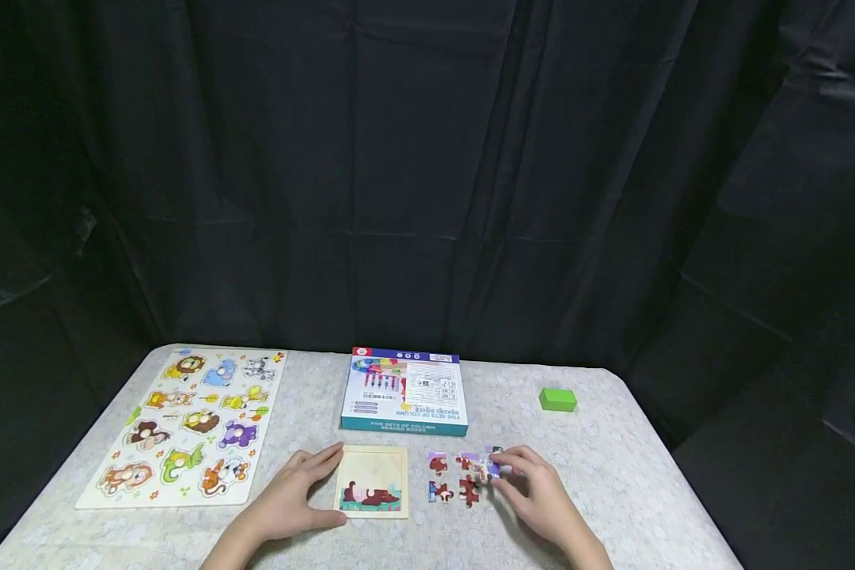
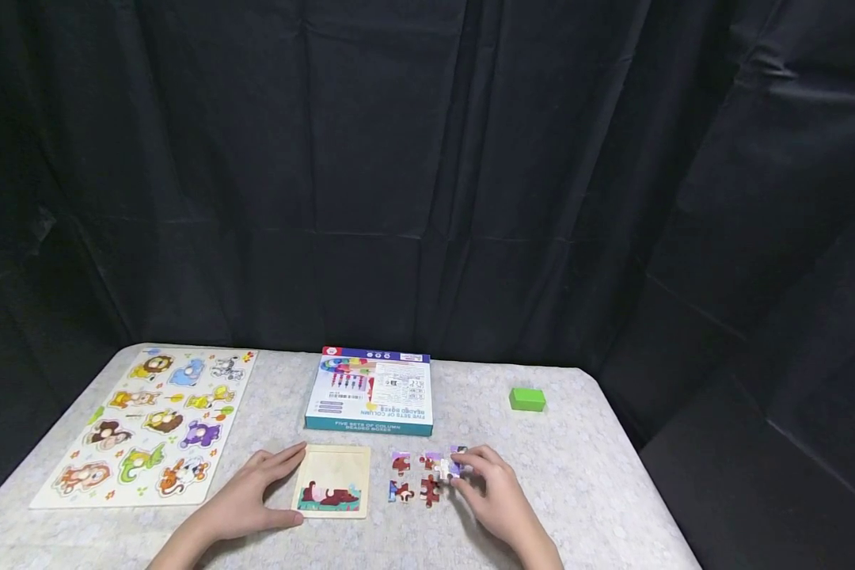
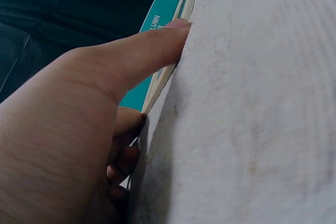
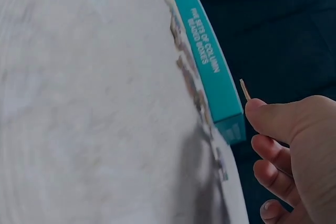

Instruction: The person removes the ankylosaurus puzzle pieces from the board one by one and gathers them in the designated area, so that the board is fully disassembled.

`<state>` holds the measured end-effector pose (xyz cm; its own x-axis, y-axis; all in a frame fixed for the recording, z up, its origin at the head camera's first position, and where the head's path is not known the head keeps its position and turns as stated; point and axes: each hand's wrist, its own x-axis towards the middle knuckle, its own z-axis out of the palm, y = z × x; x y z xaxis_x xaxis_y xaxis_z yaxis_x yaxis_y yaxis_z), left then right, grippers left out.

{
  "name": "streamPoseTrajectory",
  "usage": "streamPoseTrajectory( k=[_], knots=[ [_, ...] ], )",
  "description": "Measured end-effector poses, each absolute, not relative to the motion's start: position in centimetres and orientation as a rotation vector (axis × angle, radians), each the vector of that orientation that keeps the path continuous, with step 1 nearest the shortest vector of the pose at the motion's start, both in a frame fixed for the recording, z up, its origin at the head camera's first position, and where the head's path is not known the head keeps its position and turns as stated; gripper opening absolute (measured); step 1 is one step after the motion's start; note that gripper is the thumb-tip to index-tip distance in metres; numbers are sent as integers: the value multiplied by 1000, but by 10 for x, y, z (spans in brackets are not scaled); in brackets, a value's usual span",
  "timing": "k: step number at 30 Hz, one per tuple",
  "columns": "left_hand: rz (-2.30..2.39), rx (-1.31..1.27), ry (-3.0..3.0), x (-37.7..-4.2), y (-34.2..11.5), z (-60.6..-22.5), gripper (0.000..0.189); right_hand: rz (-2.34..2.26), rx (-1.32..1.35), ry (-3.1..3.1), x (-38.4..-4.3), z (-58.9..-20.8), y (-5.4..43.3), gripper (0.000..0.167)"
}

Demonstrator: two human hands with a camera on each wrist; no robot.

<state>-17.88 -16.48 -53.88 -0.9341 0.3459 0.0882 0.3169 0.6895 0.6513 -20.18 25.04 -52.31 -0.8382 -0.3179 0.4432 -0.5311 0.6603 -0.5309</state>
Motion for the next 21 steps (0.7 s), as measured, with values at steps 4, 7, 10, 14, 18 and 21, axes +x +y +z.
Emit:
streamPoseTrajectory(
  k=[4,7,10,14,18,21],
  knots=[
    [1092,560,2841,-179,-166,-539,103,968,646,-2553,-202,-531,254,32],
    [1094,564,2833,-180,-166,-540,103,973,608,-2569,-201,-537,258,32],
    [1096,573,2823,-180,-166,-541,103,995,541,-2648,-200,-540,263,31],
    [1101,574,2813,-180,-166,-540,103,970,526,-2718,-200,-543,269,29],
    [1102,565,2817,-179,-165,-540,103,910,582,-2674,-200,-547,272,28],
    [1104,565,2821,-180,-165,-539,103,882,580,-2668,-201,-547,273,27]
  ],
)
